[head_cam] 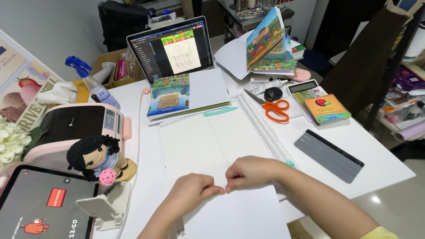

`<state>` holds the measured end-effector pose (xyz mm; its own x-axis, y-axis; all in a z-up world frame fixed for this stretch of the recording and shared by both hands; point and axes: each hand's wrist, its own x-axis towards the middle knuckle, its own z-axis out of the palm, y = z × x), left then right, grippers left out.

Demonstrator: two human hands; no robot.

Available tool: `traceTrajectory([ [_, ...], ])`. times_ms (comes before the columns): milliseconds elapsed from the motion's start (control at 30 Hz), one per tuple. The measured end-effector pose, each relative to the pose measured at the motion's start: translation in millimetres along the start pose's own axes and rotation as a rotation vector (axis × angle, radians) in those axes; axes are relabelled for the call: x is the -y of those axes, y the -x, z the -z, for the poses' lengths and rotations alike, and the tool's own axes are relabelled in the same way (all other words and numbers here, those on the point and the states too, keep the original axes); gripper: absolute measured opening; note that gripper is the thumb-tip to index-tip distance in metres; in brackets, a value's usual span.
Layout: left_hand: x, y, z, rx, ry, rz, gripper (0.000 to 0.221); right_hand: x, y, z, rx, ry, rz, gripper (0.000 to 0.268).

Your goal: Assembling a small notebook by folding paper sheets and aligning them with a printed cover.

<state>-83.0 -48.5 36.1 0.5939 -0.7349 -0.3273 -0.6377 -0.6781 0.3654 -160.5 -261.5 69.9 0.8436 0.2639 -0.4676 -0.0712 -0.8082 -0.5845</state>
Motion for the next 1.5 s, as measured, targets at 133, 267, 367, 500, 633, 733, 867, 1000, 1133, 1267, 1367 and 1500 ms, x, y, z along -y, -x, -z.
traceTrajectory([
  [133,-9.7,10.2,14.3,-0.044,0.171,0.132,0.078,-3.7,-0.3,-0.4,-0.046,-0.009,0.038,0.044],
  [267,-6.8,10.2,14.5,-0.052,0.112,0.072,0.073,-7.0,-0.9,-2.2,-0.082,0.046,0.078,0.053],
  [367,4.9,6.6,15.8,-0.043,0.098,-0.029,0.056,-15.8,-1.3,0.8,-0.084,0.039,0.090,0.056],
  [500,10.0,11.4,25.1,-0.008,0.176,-0.075,0.052,-20.4,0.5,5.3,-0.021,-0.050,0.114,0.052],
  [633,14.2,0.6,10.3,-0.042,0.202,-0.078,0.059,-11.3,0.9,-3.0,0.052,-0.025,0.105,0.016],
  [733,11.2,-5.3,0.0,-0.045,0.149,-0.078,0.061,-14.8,-10.8,-13.7,0.174,-0.015,0.159,0.016],
  [867,1.7,-0.3,5.0,-0.017,0.050,-0.080,0.052,-14.6,-20.3,-23.5,0.067,0.013,0.170,0.034],
  [1000,4.3,1.8,6.4,0.006,0.100,-0.069,0.060,-11.8,-20.8,-24.0,0.038,0.018,0.161,0.030],
  [1133,1.4,4.0,11.0,0.044,0.148,-0.015,0.069,-1.0,-12.5,-19.6,0.069,-0.009,0.119,0.037],
  [1267,18.7,-7.2,-3.3,-0.067,0.044,-0.041,0.084,0.0,-8.9,-16.2,0.084,-0.020,0.137,0.040],
  [1367,27.9,-14.4,-9.5,-0.143,0.023,-0.078,0.094,2.0,-5.5,-11.3,0.108,-0.037,0.114,0.046],
  [1500,27.1,-14.8,-10.0,-0.139,0.042,-0.101,0.091,-8.6,-12.2,-13.7,0.119,-0.051,0.205,0.053],
])
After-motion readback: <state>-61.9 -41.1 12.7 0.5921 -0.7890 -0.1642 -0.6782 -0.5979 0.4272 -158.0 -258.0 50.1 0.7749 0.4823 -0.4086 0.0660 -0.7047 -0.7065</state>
